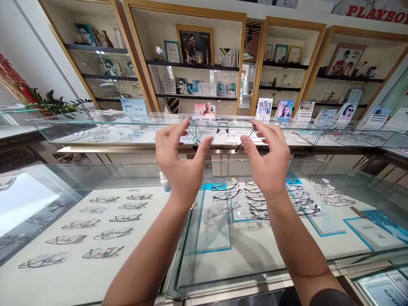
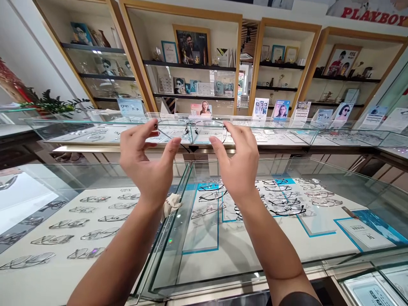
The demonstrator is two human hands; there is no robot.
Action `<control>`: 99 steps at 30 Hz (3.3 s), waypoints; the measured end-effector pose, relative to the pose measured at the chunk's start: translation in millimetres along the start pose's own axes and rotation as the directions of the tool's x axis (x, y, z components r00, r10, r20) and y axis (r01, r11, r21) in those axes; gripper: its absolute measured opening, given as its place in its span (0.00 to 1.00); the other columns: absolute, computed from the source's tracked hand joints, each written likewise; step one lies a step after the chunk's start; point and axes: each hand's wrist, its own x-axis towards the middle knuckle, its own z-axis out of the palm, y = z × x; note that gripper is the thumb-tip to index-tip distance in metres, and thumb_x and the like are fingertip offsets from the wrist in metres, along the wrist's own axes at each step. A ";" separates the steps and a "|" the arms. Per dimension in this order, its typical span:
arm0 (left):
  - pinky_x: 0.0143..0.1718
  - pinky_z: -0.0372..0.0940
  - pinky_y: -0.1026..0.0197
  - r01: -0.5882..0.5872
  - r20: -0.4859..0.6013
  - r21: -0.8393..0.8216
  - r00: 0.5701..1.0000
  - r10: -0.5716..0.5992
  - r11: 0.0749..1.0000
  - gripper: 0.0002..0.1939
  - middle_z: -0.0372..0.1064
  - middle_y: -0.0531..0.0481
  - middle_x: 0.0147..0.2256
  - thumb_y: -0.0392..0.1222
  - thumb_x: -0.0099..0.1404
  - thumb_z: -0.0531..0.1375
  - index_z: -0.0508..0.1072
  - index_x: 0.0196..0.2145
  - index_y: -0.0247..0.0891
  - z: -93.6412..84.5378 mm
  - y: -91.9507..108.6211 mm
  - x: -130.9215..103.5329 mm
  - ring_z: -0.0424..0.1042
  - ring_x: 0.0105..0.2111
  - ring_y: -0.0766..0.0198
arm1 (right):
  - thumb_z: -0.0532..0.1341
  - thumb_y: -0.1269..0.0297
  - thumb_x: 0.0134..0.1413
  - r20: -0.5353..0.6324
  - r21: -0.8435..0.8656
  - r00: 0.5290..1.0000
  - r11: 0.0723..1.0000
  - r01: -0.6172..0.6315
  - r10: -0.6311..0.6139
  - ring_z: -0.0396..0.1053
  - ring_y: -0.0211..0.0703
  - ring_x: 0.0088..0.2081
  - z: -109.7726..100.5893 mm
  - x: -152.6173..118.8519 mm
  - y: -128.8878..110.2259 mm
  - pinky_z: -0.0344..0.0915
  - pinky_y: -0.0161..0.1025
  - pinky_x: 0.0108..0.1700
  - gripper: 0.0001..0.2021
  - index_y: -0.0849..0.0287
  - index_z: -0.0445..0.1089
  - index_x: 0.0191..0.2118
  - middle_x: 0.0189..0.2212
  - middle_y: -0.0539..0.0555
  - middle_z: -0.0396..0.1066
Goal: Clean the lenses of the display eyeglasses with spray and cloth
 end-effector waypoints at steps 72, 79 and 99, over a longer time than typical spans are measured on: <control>0.46 0.71 0.52 0.113 0.039 -0.061 0.993 -0.111 0.992 0.24 0.77 0.45 0.51 0.55 0.63 0.74 0.74 0.51 0.46 6.9 -5.9 -3.5 0.77 0.48 0.56 | 0.64 0.54 0.67 0.041 -0.061 0.999 0.998 -0.024 0.027 0.74 0.53 0.51 1.6 -1.9 1.8 0.72 0.59 0.57 0.19 0.48 0.72 0.60 0.55 0.58 0.74; 0.47 0.70 0.52 0.056 -0.008 -0.039 0.998 -0.056 0.998 0.24 0.75 0.46 0.48 0.54 0.62 0.75 0.73 0.49 0.44 7.0 -1.1 -5.0 0.76 0.47 0.56 | 0.64 0.56 0.66 0.061 -0.079 0.996 0.995 -0.063 0.068 0.75 0.53 0.51 2.4 -1.0 -1.0 0.71 0.59 0.57 0.18 0.50 0.74 0.59 0.53 0.58 0.76; 0.48 0.70 0.52 0.021 -0.001 0.006 1.000 -0.021 1.000 0.24 0.76 0.46 0.51 0.54 0.64 0.74 0.75 0.53 0.46 6.9 -4.1 -4.8 0.76 0.48 0.55 | 0.64 0.55 0.66 0.070 -0.073 0.995 0.995 -0.065 0.070 0.75 0.53 0.50 3.0 -1.3 1.8 0.72 0.59 0.57 0.18 0.50 0.72 0.58 0.54 0.58 0.76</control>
